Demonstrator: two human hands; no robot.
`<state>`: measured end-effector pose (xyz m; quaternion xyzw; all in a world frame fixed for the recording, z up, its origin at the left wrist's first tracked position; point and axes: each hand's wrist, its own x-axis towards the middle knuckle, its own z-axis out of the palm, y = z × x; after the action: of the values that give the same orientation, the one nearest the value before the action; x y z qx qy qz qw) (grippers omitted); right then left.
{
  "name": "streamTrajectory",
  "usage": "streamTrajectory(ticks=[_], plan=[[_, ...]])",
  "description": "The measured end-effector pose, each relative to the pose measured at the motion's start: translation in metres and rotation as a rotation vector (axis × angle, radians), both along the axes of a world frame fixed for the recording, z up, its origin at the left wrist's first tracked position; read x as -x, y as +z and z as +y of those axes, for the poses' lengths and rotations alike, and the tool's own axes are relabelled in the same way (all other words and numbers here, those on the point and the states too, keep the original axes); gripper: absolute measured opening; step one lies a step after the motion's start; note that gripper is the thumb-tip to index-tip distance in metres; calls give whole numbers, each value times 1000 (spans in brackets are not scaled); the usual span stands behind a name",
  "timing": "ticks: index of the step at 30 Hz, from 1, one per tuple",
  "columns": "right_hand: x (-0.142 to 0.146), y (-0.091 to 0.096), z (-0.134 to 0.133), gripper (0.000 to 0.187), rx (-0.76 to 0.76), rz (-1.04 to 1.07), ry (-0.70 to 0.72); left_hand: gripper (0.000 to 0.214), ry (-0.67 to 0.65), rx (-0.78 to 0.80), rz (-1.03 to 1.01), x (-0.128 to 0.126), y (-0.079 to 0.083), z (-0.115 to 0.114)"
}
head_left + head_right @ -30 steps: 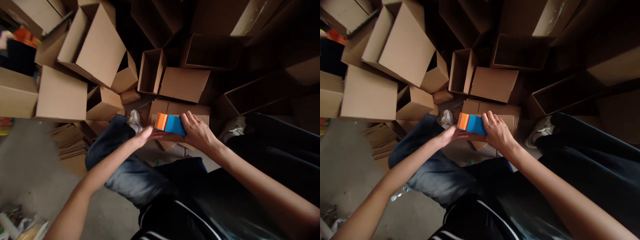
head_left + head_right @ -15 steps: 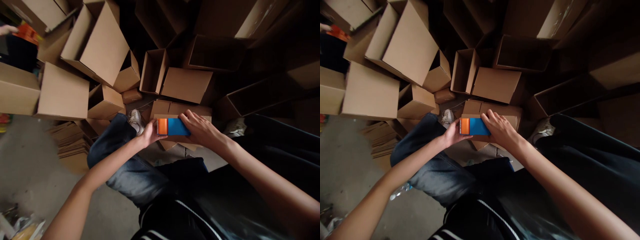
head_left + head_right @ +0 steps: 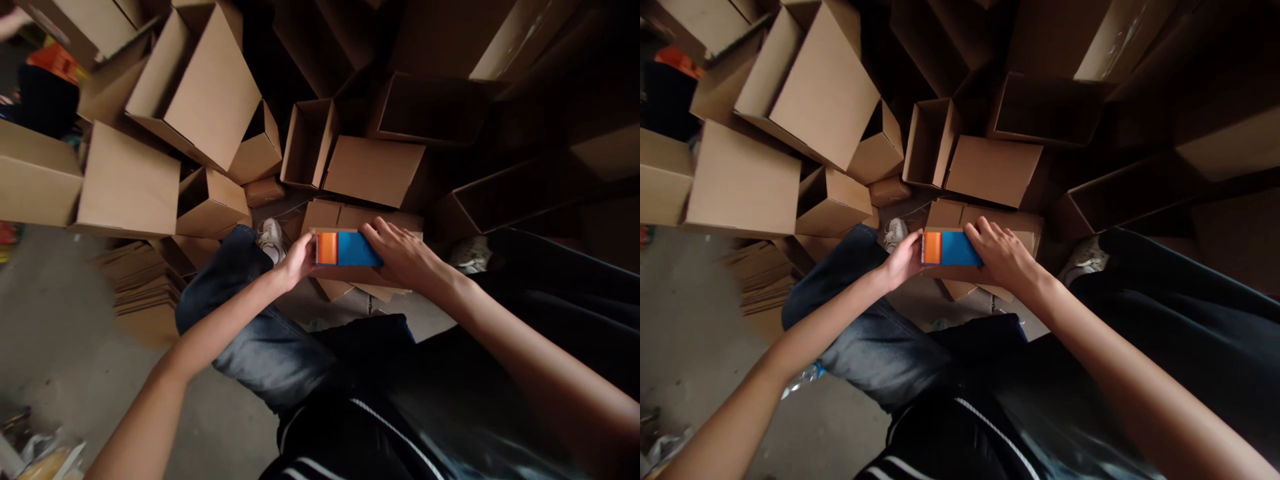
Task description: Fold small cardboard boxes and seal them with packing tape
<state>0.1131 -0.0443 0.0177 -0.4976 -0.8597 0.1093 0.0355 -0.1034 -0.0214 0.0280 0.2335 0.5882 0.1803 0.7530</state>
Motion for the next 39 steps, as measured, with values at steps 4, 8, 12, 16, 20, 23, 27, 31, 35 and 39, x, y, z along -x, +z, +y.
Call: streamTrajectory(ticks=[4, 8, 12, 16, 20, 23, 27, 31, 35, 39], plan=[[1, 2, 0, 45, 5, -20, 2, 53, -58, -73, 42, 2, -2, 0], [1, 2, 1, 43, 11, -28, 4, 53, -70, -68, 45, 4, -3, 1], [1, 1, 1, 43, 16, -20, -9, 48, -63, -65, 77, 5, -3, 1], [2, 2, 2, 42, 46, -50, -13, 44, -22, -59, 125, 4, -6, 1], [2, 3, 2, 41, 49, -51, -4, 39, 2, -98, 156, 7, -13, 1], [3, 4, 1, 39, 44, -59, -5, 38, -8, -137, 177, 10, -19, 0], [4, 6, 1, 35, 39, -52, -6, 32, -48, -279, 268, 13, -23, -1], [3, 6, 0, 36, 50, -39, -23, 27, -86, -509, 385, 13, -26, -1], [3, 7, -1, 34, 48, -34, -20, 28, -191, -690, 459, 14, -29, -1], [4, 8, -1, 34, 43, -43, -23, 25, -287, -774, 542, 16, -28, 0]])
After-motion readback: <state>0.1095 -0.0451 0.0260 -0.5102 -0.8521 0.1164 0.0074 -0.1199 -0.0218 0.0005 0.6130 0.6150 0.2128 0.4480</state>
